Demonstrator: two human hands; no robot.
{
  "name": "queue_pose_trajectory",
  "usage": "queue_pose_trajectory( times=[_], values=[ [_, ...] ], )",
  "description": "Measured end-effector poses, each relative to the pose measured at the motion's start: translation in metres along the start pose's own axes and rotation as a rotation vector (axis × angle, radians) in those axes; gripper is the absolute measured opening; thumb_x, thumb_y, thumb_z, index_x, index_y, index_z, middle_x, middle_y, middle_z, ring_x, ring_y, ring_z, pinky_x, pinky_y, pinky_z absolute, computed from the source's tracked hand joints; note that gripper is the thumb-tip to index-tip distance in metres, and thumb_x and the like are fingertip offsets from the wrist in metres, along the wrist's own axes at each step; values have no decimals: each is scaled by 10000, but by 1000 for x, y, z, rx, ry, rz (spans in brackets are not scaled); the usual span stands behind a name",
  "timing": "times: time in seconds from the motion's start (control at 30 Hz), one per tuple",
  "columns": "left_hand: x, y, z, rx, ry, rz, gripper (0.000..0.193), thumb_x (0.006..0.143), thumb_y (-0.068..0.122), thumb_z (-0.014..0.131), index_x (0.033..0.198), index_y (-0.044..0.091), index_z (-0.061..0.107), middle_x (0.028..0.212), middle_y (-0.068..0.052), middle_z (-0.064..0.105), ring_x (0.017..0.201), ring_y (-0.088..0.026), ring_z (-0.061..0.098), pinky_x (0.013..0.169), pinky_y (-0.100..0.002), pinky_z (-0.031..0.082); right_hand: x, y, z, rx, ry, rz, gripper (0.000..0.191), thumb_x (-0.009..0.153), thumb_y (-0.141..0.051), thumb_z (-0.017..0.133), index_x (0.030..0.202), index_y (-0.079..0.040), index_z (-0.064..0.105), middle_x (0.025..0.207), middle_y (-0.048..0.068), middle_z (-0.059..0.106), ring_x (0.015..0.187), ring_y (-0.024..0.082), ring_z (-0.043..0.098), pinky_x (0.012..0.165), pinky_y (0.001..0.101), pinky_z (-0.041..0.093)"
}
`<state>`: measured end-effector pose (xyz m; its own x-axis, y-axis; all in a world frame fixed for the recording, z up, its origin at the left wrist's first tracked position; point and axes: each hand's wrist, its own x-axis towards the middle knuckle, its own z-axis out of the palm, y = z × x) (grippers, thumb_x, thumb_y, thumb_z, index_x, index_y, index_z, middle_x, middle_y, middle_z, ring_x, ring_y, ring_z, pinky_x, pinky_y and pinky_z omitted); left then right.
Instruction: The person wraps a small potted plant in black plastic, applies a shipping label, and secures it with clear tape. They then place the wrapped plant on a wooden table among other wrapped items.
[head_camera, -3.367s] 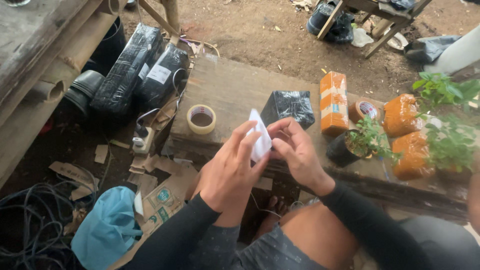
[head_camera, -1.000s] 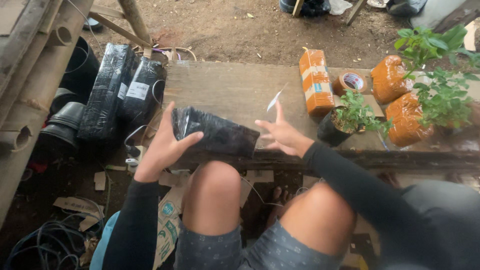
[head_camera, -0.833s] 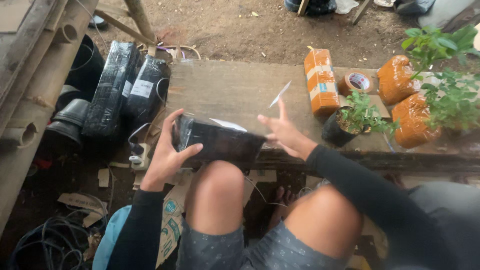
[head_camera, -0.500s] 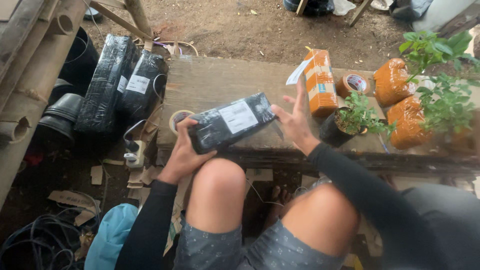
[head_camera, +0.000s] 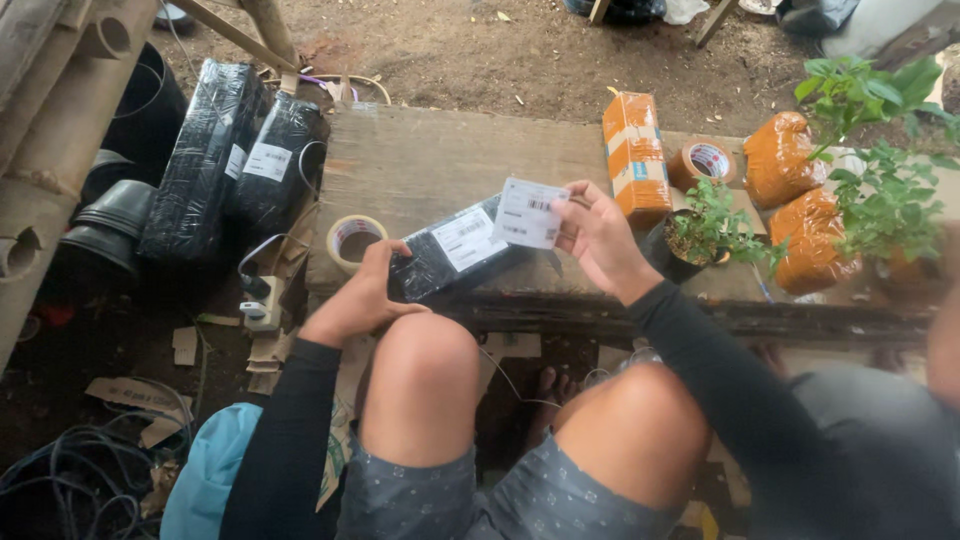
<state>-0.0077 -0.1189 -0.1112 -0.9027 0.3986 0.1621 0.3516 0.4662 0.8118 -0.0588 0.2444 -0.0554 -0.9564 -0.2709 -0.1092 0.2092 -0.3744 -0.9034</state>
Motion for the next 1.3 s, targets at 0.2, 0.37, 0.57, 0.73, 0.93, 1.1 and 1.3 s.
queue_pose_trajectory(
  times=[0.2,0.37,0.57,0.73,0.93,1.1,1.3],
  values=[
    [2,11,-31,-10,-174,-52,655,737,206,853,1323,78,587,1471,-202,456,1380,-347,430,1083,-411,399,-9,-7,14,-110,-21,21,346,965,-64,667,1252,-114,481,1161,69,654,1024,164,684,830,314,570],
    [8,31,-35,122,-132,-209,473,820,283,782,1230,75,670,1271,-189,628,1221,-312,605,1045,-406,483,-5,-4,26,-171,27,76,416,956,-63,646,1313,-141,448,1090,99,693,989,185,704,736,294,578],
    [43,67,-7,-247,260,-164,403,934,319,722,1196,17,681,1064,-111,763,968,-208,758,759,-321,601,-2,-1,41,-340,-56,14,477,974,-43,640,1395,-112,425,1052,76,685,967,152,695,759,277,596],
    [63,90,7,-350,308,-136,349,914,263,774,1114,-21,739,957,-147,792,840,-136,750,698,-257,585,-6,-7,57,-479,-174,-121,494,983,-17,640,1416,-81,412,1060,89,696,946,141,691,776,282,600],
    [53,103,12,-729,294,-116,206,980,178,712,1038,-19,731,932,-77,753,834,-100,726,717,-262,616,-33,-33,76,-588,-170,-169,457,990,-9,637,1409,-56,463,1059,101,713,897,143,692,746,274,603],
    [40,107,12,-972,236,-161,138,982,137,695,1027,6,688,950,-27,714,790,-60,664,714,-265,627,-45,-44,90,-580,-153,-128,494,955,0,654,1407,-35,457,1082,110,699,953,144,709,740,283,628],
    [39,110,9,-1027,213,-187,143,976,128,693,1031,-4,681,942,-26,707,780,-53,658,713,-250,625,-42,-42,96,-543,-147,-60,495,941,-8,678,1392,-12,474,1109,130,717,956,153,717,723,286,632]
  ],
)
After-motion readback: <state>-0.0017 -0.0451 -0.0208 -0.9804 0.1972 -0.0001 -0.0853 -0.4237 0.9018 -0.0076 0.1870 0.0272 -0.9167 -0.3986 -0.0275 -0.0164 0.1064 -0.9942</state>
